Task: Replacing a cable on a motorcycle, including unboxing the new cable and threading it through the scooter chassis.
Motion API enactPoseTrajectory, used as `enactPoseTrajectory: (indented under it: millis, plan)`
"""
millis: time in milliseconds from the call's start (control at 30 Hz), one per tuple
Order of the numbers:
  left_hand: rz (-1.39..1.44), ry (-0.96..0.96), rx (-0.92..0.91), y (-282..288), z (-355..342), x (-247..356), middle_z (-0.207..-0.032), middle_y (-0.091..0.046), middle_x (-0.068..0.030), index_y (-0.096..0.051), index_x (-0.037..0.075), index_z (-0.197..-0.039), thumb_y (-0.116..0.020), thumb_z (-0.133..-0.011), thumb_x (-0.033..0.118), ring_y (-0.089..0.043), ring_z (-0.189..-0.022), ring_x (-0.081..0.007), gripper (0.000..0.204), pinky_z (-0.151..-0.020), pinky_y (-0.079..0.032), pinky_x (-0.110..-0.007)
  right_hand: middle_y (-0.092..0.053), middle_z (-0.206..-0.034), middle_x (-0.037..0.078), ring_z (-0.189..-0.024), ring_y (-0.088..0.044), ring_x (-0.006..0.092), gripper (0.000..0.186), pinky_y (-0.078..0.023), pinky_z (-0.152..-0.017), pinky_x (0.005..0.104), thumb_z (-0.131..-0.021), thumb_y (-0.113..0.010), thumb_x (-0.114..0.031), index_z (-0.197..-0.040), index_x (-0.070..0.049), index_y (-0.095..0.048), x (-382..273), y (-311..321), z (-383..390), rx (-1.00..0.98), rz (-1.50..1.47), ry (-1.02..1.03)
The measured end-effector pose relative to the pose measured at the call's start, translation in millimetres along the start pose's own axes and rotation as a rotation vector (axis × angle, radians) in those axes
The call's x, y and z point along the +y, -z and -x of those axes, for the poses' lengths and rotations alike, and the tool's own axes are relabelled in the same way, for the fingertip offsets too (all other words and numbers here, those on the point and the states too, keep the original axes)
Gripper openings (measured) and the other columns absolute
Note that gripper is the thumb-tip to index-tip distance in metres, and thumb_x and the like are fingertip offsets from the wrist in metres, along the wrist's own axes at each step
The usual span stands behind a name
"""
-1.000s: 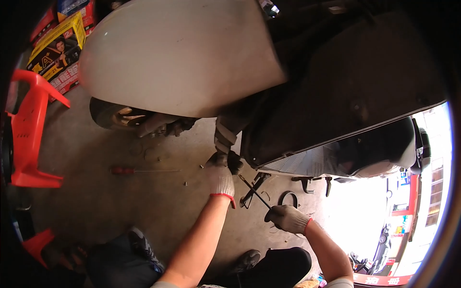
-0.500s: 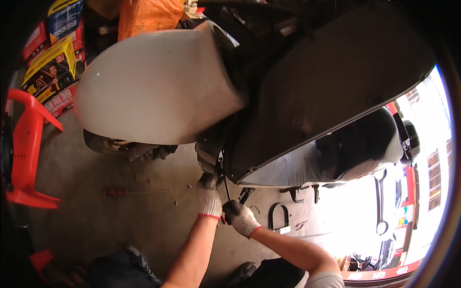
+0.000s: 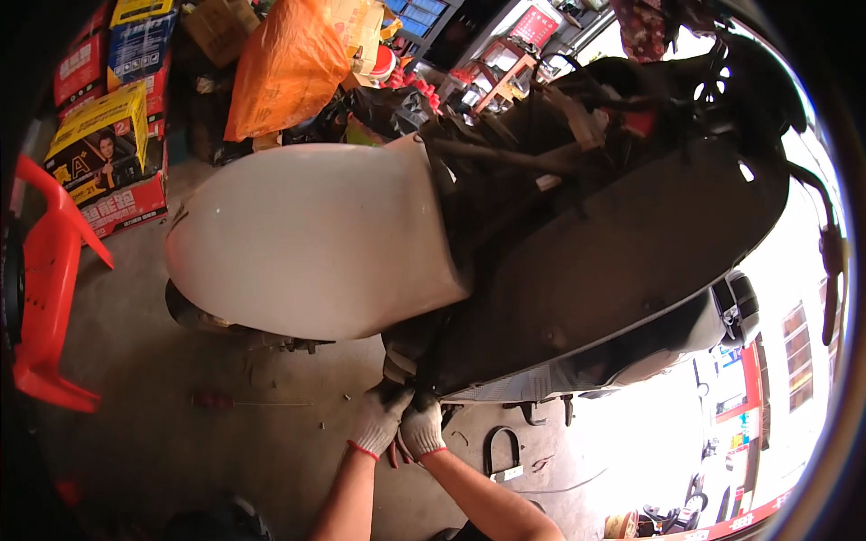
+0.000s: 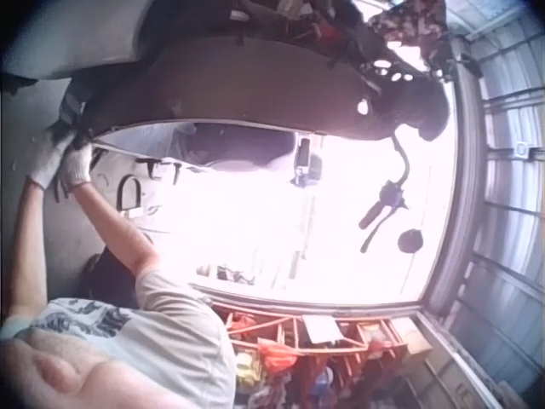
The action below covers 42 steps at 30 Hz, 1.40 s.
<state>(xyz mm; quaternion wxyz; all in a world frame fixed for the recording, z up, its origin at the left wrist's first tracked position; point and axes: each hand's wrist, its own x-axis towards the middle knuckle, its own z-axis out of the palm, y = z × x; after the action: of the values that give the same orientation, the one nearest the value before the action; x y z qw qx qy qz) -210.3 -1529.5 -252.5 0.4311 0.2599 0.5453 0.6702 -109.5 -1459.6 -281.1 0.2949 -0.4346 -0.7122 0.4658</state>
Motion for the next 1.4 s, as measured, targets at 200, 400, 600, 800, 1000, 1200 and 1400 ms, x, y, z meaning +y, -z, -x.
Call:
enactPoseTrajectory:
  millis: [200, 400, 600, 800, 1000, 1200, 1400]
  plan:
    - [0.311, 0.099, -0.009, -9, 3, -5, -0.103, -0.069, -0.0144, -0.061, -0.003, -0.118, -0.059, -0.094, 0.034, -0.065, -0.091, -0.0198, 0.044, -0.080, -0.051, -0.034, -0.071, -0.084, 0.015, -0.081, -0.069, 0.0259, 0.017, -0.051, -0.070, 0.0381, -0.092, -0.055, -0.010, -0.094, 0.002, -0.067, -32, -6, 0, 0.255, 0.126, -0.043]
    - [0.334, -0.038, 0.111, -16, -3, -10, -0.093, -0.070, -0.0193, -0.063, -0.004, -0.106, -0.059, -0.092, 0.027, -0.068, -0.085, -0.0267, 0.034, -0.074, -0.051, -0.037, -0.070, -0.094, 0.017, -0.089, -0.067, 0.0246, 0.017, -0.051, -0.077, 0.0374, -0.093, -0.053, -0.007, -0.101, 0.004, -0.065, -48, -15, 8, 0.325, 0.091, -0.189]
    - [0.414, 0.065, 0.116, -16, -6, 2, -0.081, -0.070, -0.0140, -0.065, -0.004, -0.093, -0.069, -0.085, 0.019, -0.065, -0.071, -0.0182, 0.024, -0.067, -0.050, -0.034, -0.064, -0.114, 0.013, -0.103, -0.060, 0.0223, 0.029, -0.048, -0.091, 0.0335, -0.093, -0.048, 0.001, -0.121, 0.003, -0.055, -26, -9, 14, 0.319, -0.180, -0.194]
    - [0.409, 0.170, 0.083, -17, -6, 5, -0.081, -0.071, -0.0084, -0.067, -0.004, -0.093, -0.075, -0.082, 0.018, -0.060, -0.072, -0.0113, 0.025, -0.066, -0.049, -0.031, -0.065, -0.111, 0.018, -0.105, -0.062, 0.0298, 0.034, -0.048, -0.091, 0.0376, -0.094, -0.049, -0.006, -0.126, 0.001, -0.052, -22, 4, 28, 0.247, 0.198, -0.106]
    - [0.337, 0.101, 0.155, -30, -5, 15, -0.084, -0.072, -0.0071, -0.069, -0.004, -0.098, -0.077, -0.082, 0.019, -0.061, -0.075, -0.0116, 0.029, -0.069, -0.049, -0.031, -0.067, -0.111, 0.024, -0.108, -0.062, 0.0416, 0.045, -0.051, -0.087, 0.0457, -0.089, -0.058, -0.032, -0.127, -0.008, -0.056, -13, 21, 82, -0.172, 0.733, -0.491]
    - [0.435, 0.126, 0.135, -34, -6, 17, -0.094, -0.072, -0.0088, -0.069, -0.004, -0.102, -0.075, -0.082, 0.016, -0.061, -0.083, -0.0129, 0.028, -0.077, -0.049, -0.031, -0.066, -0.116, 0.019, -0.107, -0.063, 0.0365, 0.045, -0.050, -0.090, 0.0436, -0.092, -0.053, -0.043, -0.122, -0.010, -0.060, 101, 30, 122, -0.362, 0.854, -0.464]
    - [0.388, 0.083, 0.156, -29, -2, 11, -0.096, -0.074, -0.0124, -0.069, -0.003, -0.100, -0.072, -0.084, 0.014, -0.068, -0.087, -0.0204, 0.024, -0.080, -0.049, -0.032, -0.068, -0.110, 0.022, -0.102, -0.065, 0.0405, 0.049, -0.051, -0.086, 0.0473, -0.090, -0.052, -0.045, -0.120, -0.006, -0.061, 95, -7, 91, -0.203, 0.644, -0.268]
